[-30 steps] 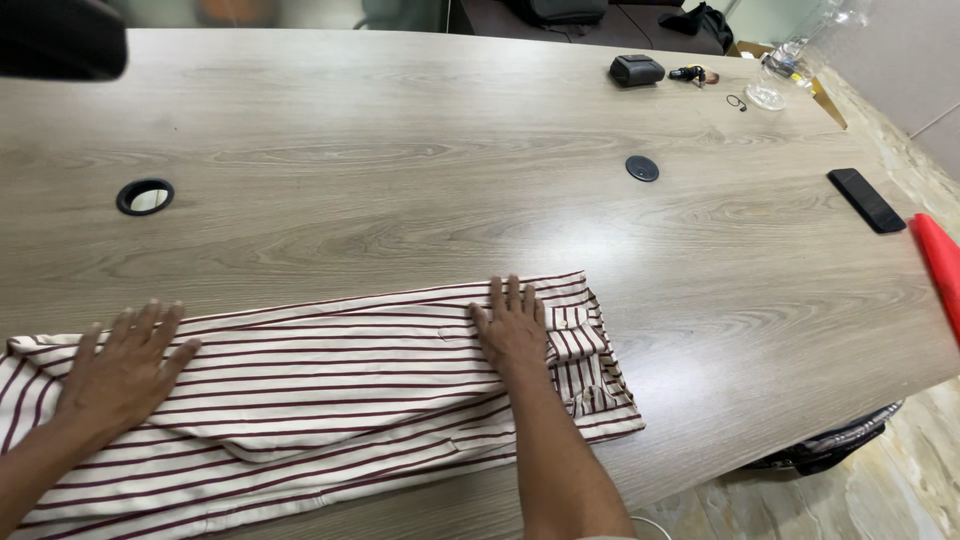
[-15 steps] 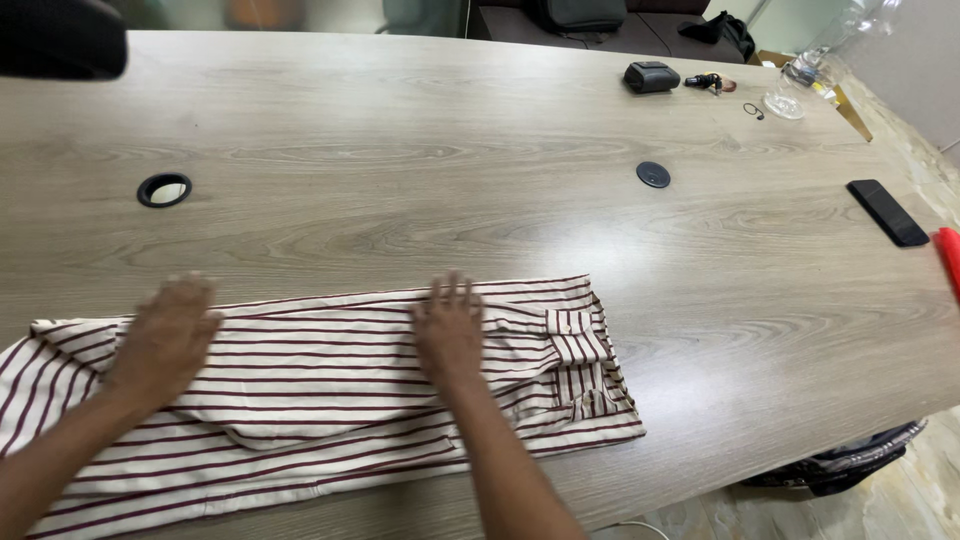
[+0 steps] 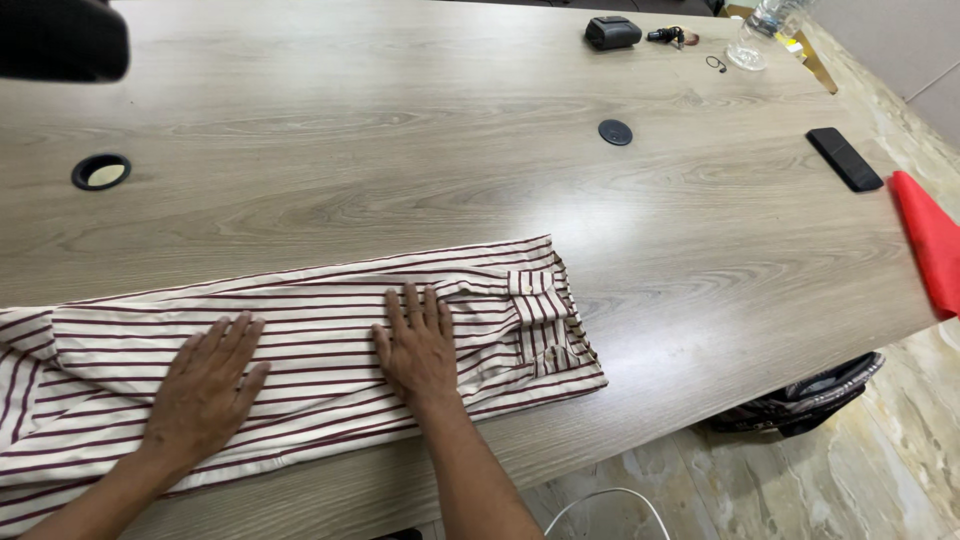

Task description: The person folds a striped long-sleeve shirt on a table, then retrieves a black tank top from a chair and folds it on the same table. The person smooths and aligns the garments by hand to create neat rectangular folds.

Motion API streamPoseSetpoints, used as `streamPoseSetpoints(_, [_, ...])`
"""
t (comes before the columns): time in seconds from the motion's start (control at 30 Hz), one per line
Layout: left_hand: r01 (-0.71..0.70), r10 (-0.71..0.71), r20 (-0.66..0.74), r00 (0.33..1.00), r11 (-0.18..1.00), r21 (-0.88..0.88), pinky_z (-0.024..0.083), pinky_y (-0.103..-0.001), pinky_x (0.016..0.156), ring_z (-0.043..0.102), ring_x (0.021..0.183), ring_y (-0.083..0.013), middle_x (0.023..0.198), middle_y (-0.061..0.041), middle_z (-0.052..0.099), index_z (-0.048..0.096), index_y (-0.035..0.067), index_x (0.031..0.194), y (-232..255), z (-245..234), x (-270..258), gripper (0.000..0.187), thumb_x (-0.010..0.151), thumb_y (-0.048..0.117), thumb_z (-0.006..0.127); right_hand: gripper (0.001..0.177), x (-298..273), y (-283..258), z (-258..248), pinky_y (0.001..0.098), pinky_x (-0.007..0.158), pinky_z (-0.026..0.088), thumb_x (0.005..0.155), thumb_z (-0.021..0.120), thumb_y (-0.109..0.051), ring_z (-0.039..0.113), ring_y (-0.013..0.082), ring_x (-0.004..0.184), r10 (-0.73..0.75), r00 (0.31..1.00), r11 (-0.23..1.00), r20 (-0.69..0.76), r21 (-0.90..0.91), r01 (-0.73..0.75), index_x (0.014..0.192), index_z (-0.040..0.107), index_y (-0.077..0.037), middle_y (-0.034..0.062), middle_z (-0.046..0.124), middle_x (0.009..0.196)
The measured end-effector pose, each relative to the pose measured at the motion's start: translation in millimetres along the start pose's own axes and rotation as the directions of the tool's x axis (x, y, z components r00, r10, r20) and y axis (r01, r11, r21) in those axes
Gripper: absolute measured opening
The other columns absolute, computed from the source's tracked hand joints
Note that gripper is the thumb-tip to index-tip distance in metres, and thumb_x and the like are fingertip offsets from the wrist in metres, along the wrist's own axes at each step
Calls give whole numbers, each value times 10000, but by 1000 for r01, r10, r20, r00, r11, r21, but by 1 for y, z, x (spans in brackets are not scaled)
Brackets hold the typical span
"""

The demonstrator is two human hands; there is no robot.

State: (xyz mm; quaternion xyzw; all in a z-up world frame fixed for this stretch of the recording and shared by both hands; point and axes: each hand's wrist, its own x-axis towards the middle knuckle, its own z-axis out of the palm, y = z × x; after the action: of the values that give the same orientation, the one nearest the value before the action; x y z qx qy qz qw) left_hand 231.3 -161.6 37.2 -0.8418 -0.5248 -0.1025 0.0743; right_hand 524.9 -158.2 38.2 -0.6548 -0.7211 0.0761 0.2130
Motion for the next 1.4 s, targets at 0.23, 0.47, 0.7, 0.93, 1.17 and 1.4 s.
streamPoseSetpoints(0.23, [223,-221,35,975,973,-57,209,-448,1212,274,1507,-303,1634,-146,328,319,104,1586,-57,7,-40,697,1030,521,274,664,-3,43,-14,468,1249,81,1057,231,-523,124,330,1552,154,985,983,72,-108,-146,1585,295,-126,142,226,1665])
streamPoseSetpoints(0.47, [203,-196,79,978,974,-99,167,-481,1252,232,1544,-327,1644,-179,299,300,56,1579,-47,11,-12,670,1076,494,233,700,18,10,18,488,1245,71,1070,262,-501,115,339,1556,25,999,997,44,-69,-22,1579,267,-19,180,215,1672])
streamPoseSetpoints(0.7, [214,-192,217,957,973,-86,148,-479,1186,178,1507,-321,1659,-139,223,215,138,1606,-21,29,12,748,1009,589,223,723,34,11,10,489,1240,121,1039,312,-535,184,356,1543,-59,989,998,137,36,55,1586,304,-63,158,276,1659])
streamPoseSetpoints(0.93, [344,-320,212,923,935,-86,218,-484,1208,255,1514,-326,1648,-134,303,292,137,1598,-68,11,0,706,1026,551,282,719,48,74,-21,489,1258,126,1051,317,-530,188,346,1549,265,956,948,126,-214,-234,1579,296,-42,170,264,1659])
streamPoseSetpoints(1.17, [166,-146,123,982,973,-164,278,-461,1251,351,1502,-290,1585,-145,427,372,105,1563,-24,18,65,596,1036,382,407,707,76,23,8,493,1237,115,1079,278,-505,146,363,1542,27,987,998,160,-66,-16,1576,264,-3,203,210,1667])
streamPoseSetpoints(1.4, [72,-49,297,953,995,-65,88,-423,1241,99,1544,-243,1675,-67,131,76,164,1618,13,45,85,722,1025,566,161,755,92,0,23,452,1259,61,1039,207,-578,68,307,1573,22,936,999,352,-38,-9,1625,148,-106,121,115,1706])
